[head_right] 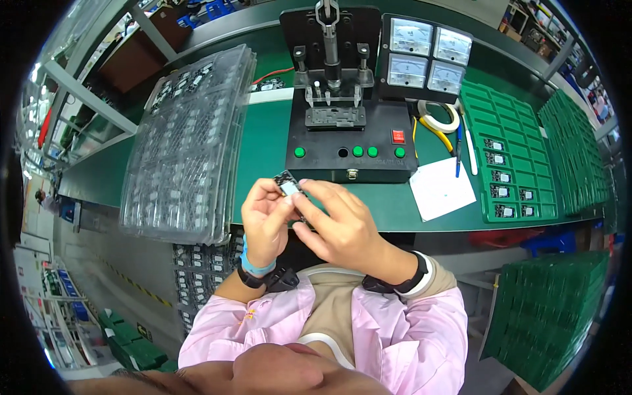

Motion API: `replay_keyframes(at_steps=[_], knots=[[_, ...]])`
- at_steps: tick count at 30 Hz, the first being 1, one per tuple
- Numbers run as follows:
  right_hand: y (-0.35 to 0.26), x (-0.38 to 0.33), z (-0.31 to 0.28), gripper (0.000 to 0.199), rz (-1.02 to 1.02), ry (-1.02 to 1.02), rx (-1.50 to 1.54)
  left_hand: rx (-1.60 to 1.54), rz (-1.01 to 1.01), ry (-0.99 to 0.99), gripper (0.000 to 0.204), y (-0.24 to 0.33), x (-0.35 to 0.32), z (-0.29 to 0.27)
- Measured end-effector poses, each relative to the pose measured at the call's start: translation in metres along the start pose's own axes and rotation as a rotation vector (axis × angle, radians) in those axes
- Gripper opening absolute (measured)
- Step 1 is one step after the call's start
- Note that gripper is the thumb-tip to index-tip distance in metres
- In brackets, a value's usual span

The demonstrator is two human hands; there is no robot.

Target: The person picks up a circuit board from a tray, places it into a testing machine, and pulls down the handle. After pressing buttons, they remove the board, place it into a green tray, and write on a piece of paper.

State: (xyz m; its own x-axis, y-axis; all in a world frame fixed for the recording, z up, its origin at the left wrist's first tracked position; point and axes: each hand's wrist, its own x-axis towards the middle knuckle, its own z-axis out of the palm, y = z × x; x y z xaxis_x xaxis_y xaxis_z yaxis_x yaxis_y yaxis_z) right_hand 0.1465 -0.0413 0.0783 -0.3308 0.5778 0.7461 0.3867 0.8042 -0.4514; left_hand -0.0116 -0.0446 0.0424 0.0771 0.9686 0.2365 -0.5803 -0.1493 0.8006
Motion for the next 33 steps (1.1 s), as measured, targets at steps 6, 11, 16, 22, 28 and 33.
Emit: replay_keyframes(at_steps=[6,11,16,22,28,33], knots=[[0.021,-0.007,-0.027,0.034,-0.276,-0.124,-0.087,0.048,-0.260,-0.220,0.029,-0.003,0.014,-0.008],[0.065,0.009,-0.021,0.030,-0.355,0.108,-0.252,0.428,-0.091,-0.255,0.037,0.004,0.023,-0.011],[0.104,0.043,-0.004,0.026,-0.131,-0.009,-0.641,1.475,0.576,-0.198,0.050,-0.004,0.029,-0.017],[0.111,0.043,0.010,0.033,-0.075,-0.098,-0.756,1.536,0.468,-0.293,0.063,-0.025,0.024,-0.029],[0.105,0.043,0.006,0.031,-0.075,-0.162,-0.794,1.515,0.521,-0.307,0.069,-0.029,0.028,-0.034],[0.090,0.040,-0.017,0.035,0.024,-0.242,-0.542,1.513,0.529,-0.308,0.069,-0.029,0.026,-0.037]])
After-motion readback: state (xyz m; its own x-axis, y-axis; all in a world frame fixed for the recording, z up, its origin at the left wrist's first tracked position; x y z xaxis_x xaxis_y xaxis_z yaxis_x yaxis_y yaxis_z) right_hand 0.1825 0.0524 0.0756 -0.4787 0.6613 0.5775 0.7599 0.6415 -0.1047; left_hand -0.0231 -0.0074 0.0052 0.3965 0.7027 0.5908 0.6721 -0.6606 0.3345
